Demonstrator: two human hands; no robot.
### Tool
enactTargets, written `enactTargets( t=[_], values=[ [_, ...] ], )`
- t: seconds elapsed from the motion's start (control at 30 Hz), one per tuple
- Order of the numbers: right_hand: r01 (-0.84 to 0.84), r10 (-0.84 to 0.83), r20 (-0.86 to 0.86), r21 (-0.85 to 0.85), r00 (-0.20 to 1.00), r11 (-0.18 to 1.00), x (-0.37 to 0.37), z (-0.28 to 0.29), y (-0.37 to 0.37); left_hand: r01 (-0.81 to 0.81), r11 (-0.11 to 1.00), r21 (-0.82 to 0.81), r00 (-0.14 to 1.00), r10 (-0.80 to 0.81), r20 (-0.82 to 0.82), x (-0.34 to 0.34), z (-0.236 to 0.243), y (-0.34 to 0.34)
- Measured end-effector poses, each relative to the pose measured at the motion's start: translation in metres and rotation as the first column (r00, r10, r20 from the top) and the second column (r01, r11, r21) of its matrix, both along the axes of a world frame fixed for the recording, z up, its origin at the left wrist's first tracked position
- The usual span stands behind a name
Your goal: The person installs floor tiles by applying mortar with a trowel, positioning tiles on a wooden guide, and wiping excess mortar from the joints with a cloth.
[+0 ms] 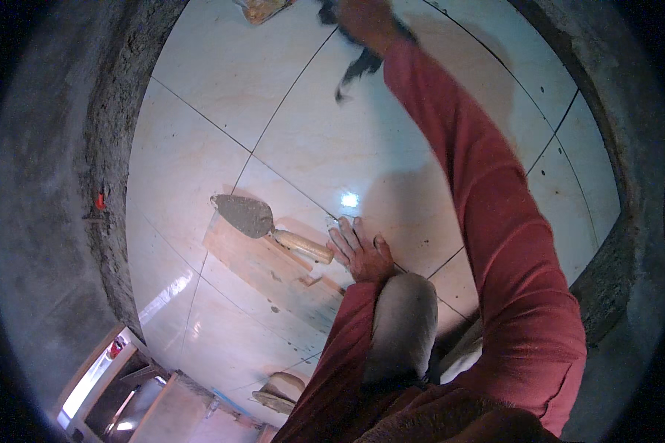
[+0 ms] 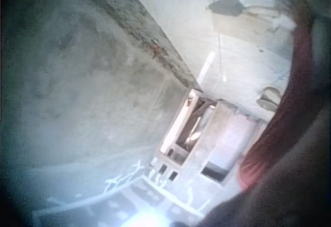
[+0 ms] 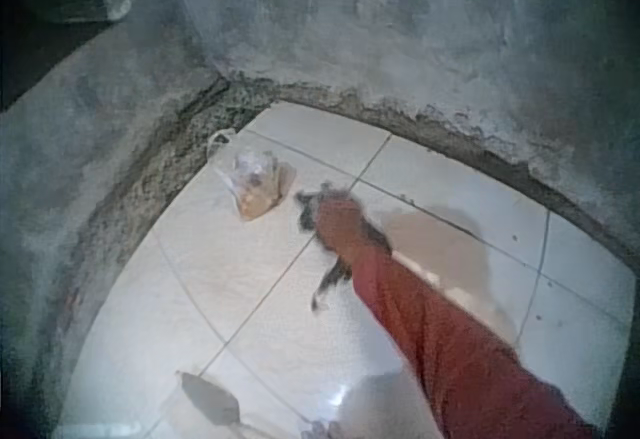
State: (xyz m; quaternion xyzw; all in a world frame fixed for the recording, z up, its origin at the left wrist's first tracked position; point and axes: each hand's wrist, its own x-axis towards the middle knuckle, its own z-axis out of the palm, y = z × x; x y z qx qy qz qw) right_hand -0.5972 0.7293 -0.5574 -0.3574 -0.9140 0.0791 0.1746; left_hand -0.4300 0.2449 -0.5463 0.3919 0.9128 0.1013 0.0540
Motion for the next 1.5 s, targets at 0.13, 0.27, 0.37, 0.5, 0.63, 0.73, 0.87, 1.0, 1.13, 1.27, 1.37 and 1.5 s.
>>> enactTargets(
  t=[0.13,0.27,0.37,0.5,0.63,0.73,0.87,1.0,1.13,1.27,1.37,1.5],
  values=[
    [0.189,-0.197,0.047,0.130,0.979,0.973,0.039,0.004,0.065,-0.009,0.998,-0.057,1.000,0.010,0.027,-0.001,0.004,0.000],
    [0.228,-0.214,0.170,-0.070,0.962,0.971,0.084,0.017,0.063,-0.027,0.997,-0.067,0.999,0.029,0.037,-0.001,0.005,-0.004],
    [-0.192,-0.075,0.468,0.498,0.880,0.845,0.213,-0.028,0.084,0.007,0.999,-0.038,0.995,-0.003,0.098,0.003,0.006,0.010],
    [0.251,-0.234,0.385,0.006,0.893,0.968,0.314,0.012,-0.023,-0.064,0.996,-0.058,0.996,0.067,0.053,0.000,0.004,-0.007],
    [0.597,-0.222,0.785,-0.221,0.578,0.771,0.403,0.107,-0.124,0.001,1.000,-0.031,0.998,0.001,0.070,0.000,0.006,0.004],
    [0.300,0.014,0.703,-0.322,0.711,0.898,0.378,0.118,-0.131,0.013,1.000,-0.026,1.000,-0.013,-0.001,-0.002,-0.001,-0.003],
    [-0.181,0.203,0.217,-0.120,0.955,0.976,0.215,0.078,-0.088,0.000,1.000,-0.009,1.000,0.000,-0.020,-0.004,0.000,-0.011],
    [-0.337,0.327,0.091,0.145,0.941,0.930,0.076,-0.016,-0.019,0.037,0.999,0.025,0.999,-0.037,-0.026,-0.004,-0.008,-0.009],
    [-0.077,0.093,-0.046,0.278,0.995,0.957,0.017,-0.029,0.005,0.034,0.999,-0.016,0.999,-0.034,-0.017,-0.003,-0.012,-0.006],
    [-0.183,0.182,0.016,0.130,0.983,0.975,0.030,-0.025,-0.014,0.015,1.000,-0.012,0.999,-0.015,-0.037,-0.003,-0.014,-0.015],
    [-0.195,0.191,0.037,0.145,0.981,0.970,0.053,-0.022,-0.018,0.023,1.000,-0.012,0.999,-0.023,-0.028,-0.002,-0.013,-0.013],
    [-0.127,0.136,-0.035,0.192,0.990,0.973,0.062,-0.032,-0.020,0.034,0.999,-0.009,0.999,-0.034,-0.024,-0.001,-0.016,-0.009]
  ],
)
